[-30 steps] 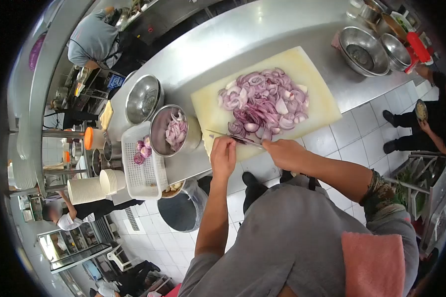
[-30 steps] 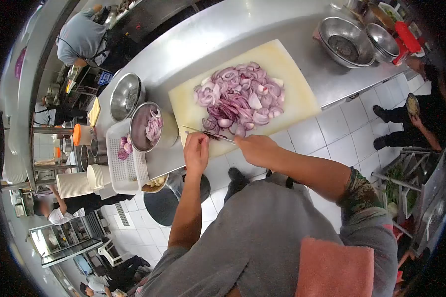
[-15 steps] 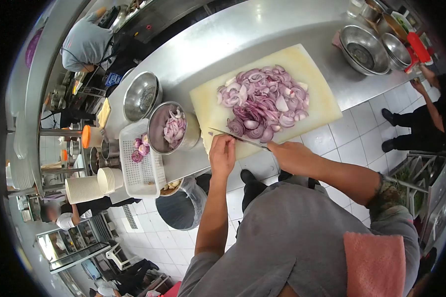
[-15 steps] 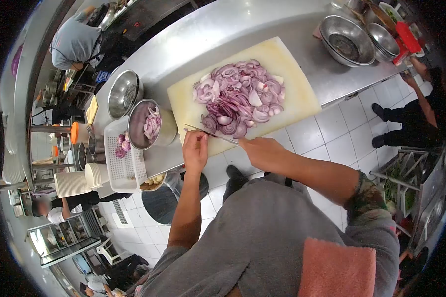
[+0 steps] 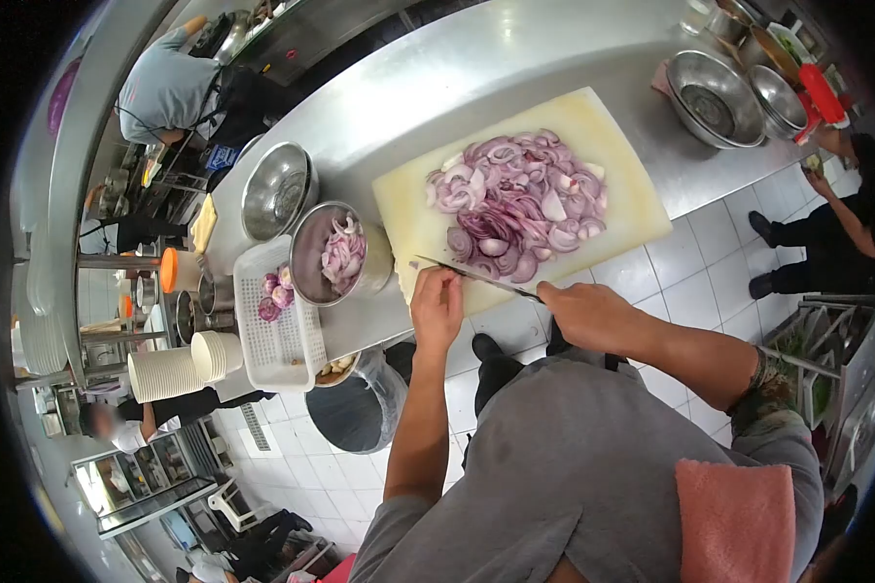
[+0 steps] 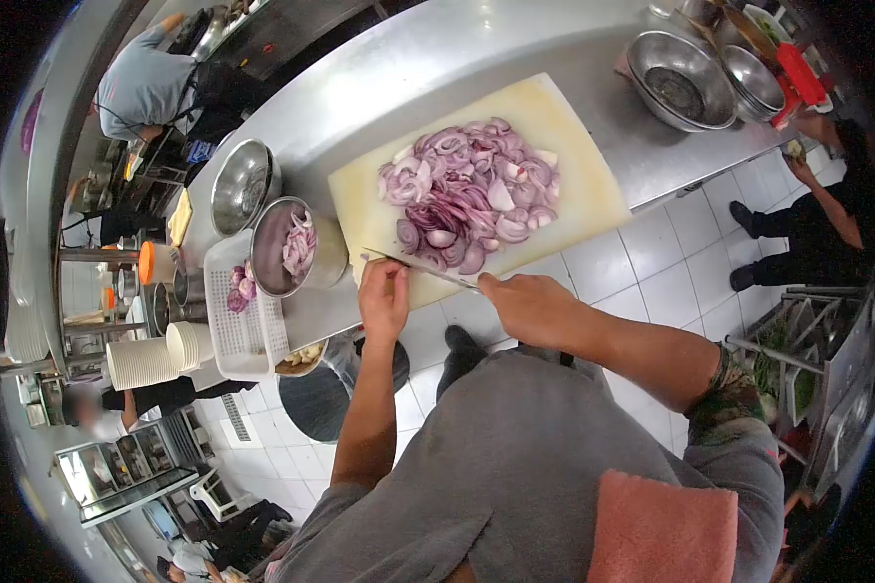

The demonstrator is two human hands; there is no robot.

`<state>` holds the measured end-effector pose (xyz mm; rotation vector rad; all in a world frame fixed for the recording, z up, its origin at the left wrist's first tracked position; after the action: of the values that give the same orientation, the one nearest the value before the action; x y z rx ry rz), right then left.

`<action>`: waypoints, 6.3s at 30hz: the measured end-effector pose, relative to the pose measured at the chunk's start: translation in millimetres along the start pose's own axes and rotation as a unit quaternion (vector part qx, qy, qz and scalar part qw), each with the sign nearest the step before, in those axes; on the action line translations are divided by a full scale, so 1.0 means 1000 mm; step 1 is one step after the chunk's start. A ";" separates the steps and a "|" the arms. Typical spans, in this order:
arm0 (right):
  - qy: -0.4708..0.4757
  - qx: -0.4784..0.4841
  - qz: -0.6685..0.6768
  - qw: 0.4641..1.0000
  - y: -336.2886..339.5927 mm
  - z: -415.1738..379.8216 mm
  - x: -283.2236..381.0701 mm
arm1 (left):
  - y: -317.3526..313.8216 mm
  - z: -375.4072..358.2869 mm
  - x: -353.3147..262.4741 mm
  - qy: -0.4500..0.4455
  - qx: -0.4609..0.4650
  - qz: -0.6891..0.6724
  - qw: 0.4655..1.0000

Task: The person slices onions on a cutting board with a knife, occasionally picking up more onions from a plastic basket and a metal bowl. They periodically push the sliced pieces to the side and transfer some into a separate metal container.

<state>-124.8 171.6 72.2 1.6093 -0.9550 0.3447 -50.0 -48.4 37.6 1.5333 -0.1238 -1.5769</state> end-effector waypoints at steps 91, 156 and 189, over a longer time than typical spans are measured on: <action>0.001 -0.184 0.014 0.983 0.024 0.022 -0.053 | 0.120 0.033 -0.028 0.075 0.149 -0.071 0.983; -0.010 -0.103 -0.054 0.993 -0.020 0.014 -0.003 | 0.003 0.016 -0.012 -0.007 0.102 0.006 0.995; 0.028 -0.054 -0.002 0.998 -0.018 0.045 -0.056 | -0.005 0.017 -0.010 0.086 0.121 0.122 0.981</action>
<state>-158.6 151.9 8.8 1.4954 -0.9136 0.3279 -69.3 -47.3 46.0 1.7615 -0.4035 -1.2661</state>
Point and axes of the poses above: each hand's wrist, its own z-axis towards the middle knuckle, its own y-axis out of the back of the hand, x = y × z, the point moved 8 cm from there along z, towards the middle knuckle, and after that the axes turned 13 degrees about y, right-handed, at the moved point
